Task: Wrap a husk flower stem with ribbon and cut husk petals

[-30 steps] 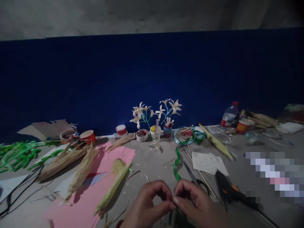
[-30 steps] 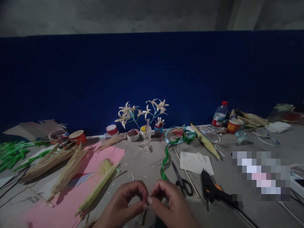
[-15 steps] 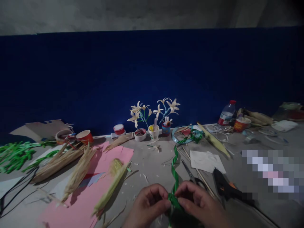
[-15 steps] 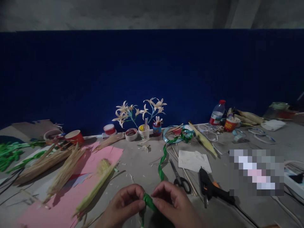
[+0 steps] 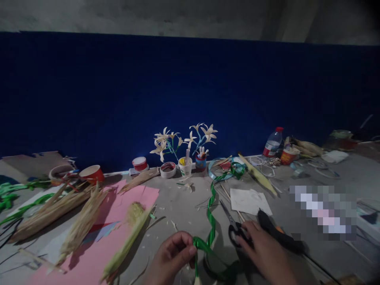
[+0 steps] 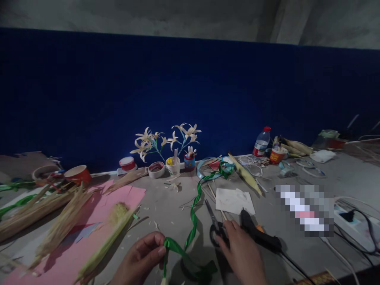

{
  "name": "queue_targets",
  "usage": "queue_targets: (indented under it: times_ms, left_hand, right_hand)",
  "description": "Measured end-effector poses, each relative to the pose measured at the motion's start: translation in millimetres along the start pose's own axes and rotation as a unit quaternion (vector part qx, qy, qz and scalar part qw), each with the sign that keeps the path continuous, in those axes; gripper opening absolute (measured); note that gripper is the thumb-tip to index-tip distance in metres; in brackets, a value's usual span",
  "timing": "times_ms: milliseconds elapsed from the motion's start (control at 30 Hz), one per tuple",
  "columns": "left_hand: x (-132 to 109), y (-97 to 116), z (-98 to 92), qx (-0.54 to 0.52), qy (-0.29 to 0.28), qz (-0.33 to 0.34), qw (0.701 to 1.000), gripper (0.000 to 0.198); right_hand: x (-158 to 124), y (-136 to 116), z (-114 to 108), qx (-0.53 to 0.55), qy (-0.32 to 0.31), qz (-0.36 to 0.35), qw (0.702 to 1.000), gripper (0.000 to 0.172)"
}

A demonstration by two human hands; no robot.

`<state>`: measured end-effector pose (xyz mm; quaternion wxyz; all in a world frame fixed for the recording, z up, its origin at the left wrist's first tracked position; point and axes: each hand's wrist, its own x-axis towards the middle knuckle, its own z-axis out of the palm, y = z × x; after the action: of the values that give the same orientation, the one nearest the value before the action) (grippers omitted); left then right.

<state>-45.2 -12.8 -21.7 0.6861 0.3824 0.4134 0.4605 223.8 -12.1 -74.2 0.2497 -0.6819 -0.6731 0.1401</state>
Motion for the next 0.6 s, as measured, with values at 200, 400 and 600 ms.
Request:
queue_targets:
  times_ms: [200, 400, 600]
  left_hand:
    - [0.2, 0.9, -7.4, -0.014, -0.002, 0.009, 1.0, 0.034]
    - [7.4, -11.0, -8.2, -0.033, 0.0, 0.019, 0.999, 0.036]
    - [15.3, -15.8, -6.0, -0.043, -0.014, 0.007, 0.999, 0.039]
  right_hand:
    - [11.4, -6.0, 3.9, -0.023, -0.013, 0.007, 1.0, 0.009]
    - [12.4, 8.6, -6.5, 0.109, -0.033, 0.039, 0.993, 0.014]
    - [-24.2, 11.3, -24.3, 0.418, -0.023, 0.12, 0.9, 0.053]
